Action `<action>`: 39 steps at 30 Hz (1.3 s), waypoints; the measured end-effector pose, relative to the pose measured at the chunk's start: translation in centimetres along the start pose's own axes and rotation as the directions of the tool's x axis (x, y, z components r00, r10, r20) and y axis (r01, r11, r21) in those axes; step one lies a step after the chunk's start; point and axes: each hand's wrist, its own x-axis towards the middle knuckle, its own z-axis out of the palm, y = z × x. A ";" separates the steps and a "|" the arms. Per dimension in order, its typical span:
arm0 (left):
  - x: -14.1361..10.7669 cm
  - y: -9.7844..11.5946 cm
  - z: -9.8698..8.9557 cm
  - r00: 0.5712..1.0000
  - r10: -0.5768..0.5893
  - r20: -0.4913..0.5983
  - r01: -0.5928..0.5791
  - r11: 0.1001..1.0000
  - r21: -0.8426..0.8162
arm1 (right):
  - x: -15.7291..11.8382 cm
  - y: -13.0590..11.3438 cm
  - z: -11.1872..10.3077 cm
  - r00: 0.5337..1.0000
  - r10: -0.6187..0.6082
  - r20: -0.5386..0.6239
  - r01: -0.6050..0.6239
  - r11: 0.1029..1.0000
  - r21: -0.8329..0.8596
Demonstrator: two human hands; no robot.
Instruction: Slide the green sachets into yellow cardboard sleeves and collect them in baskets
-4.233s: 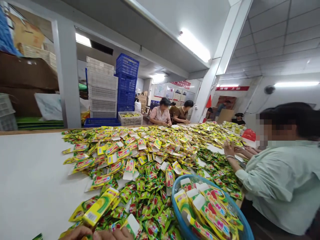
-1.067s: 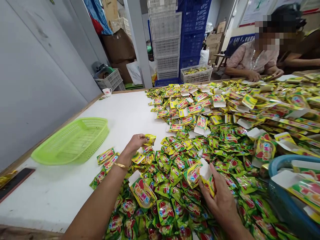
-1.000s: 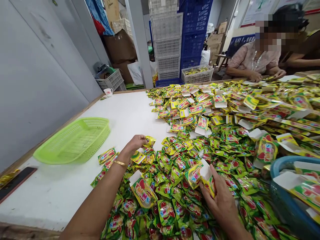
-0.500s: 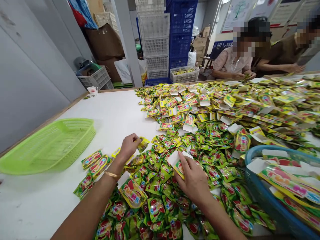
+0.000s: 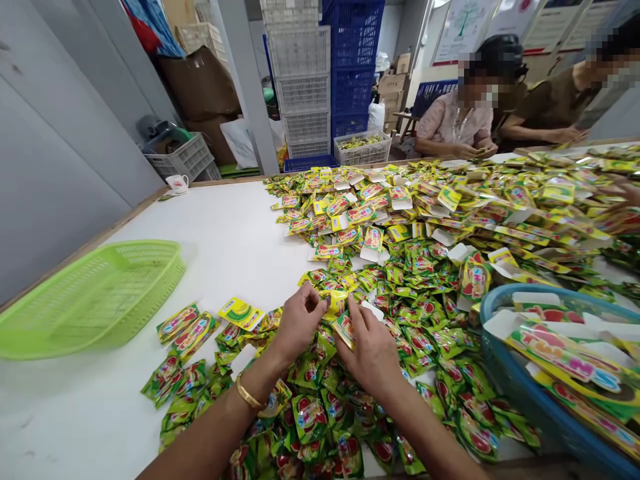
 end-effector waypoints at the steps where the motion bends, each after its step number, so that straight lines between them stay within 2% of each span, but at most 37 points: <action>1: 0.0 0.2 -0.1 0.999 -0.033 0.036 0.033 0.999 -0.006 | 0.0 0.1 0.0 1.000 -0.009 -0.012 0.009 1.000 -0.001; 3: 0.1 0.7 -0.3 0.989 -0.077 0.127 0.079 0.997 -0.011 | 0.1 0.2 0.0 0.999 -0.040 -0.019 0.040 0.999 -0.008; 4: 0.2 1.0 -0.4 0.984 -0.063 0.168 0.062 0.998 0.013 | 0.1 0.3 -0.1 0.998 -0.054 -0.015 0.054 0.998 -0.013; 6: 0.2 1.3 -0.5 0.975 0.021 0.223 -0.044 0.994 0.099 | 0.2 0.3 -0.2 0.998 -0.069 -0.002 0.069 0.997 -0.019; 8: 0.1 1.5 -0.5 0.967 0.090 0.238 -0.135 0.974 0.183 | 0.2 0.4 -0.4 0.997 -0.075 0.003 0.075 0.997 -0.033; 9: 0.0 1.5 -0.5 0.969 0.094 0.230 -0.144 0.966 0.212 | 0.2 0.4 -0.4 0.997 -0.079 0.004 0.080 0.996 -0.041; 12: 0.0 1.1 -0.5 0.980 0.045 0.192 -0.094 0.963 0.251 | 0.1 0.4 -0.5 0.994 -0.107 0.011 0.107 0.993 -0.050; 15: 0.2 1.0 -0.8 0.973 0.010 0.232 -0.072 0.963 0.260 | 0.0 0.4 -0.6 0.991 -0.136 0.021 0.136 0.990 -0.025; 18: 0.5 1.5 -1.6 0.945 -0.006 0.328 -0.110 0.936 0.333 | -0.1 0.5 -0.6 0.986 -0.163 0.039 0.163 0.987 0.000; 22: 0.5 3.0 -2.5 0.880 -0.005 0.474 -0.195 0.908 0.371 | -0.2 0.5 -0.5 0.988 -0.154 0.012 0.153 0.987 0.038; 24: 0.5 3.4 -2.6 0.859 0.002 0.512 -0.240 0.885 0.398 | -0.2 0.5 -0.5 0.983 -0.183 0.006 0.183 0.983 0.026; 27: 0.3 3.3 -2.0 0.875 0.009 0.485 -0.239 0.878 0.415 | -0.2 0.5 -0.6 0.974 -0.226 0.005 0.226 0.973 -0.039; 31: -0.2 2.4 -0.8 0.967 0.020 0.252 -0.102 0.944 0.314 | 0.1 0.5 -0.7 0.978 -0.206 -0.022 0.204 0.975 -0.090; 33: -0.5 2.1 -0.4 0.980 0.022 0.196 -0.083 0.948 0.308 | 0.2 0.6 -0.7 0.976 -0.218 -0.005 0.217 0.974 -0.071; 35: -0.7 2.2 -0.4 0.972 0.026 0.233 -0.104 0.938 0.330 | 0.1 0.7 -0.5 0.973 -0.232 0.015 0.233 0.972 -0.044; 39: -0.6 2.9 -1.0 0.928 -0.030 0.371 -0.117 0.922 0.368 | -0.4 0.6 -0.4 0.965 -0.261 -0.001 0.261 0.965 -0.039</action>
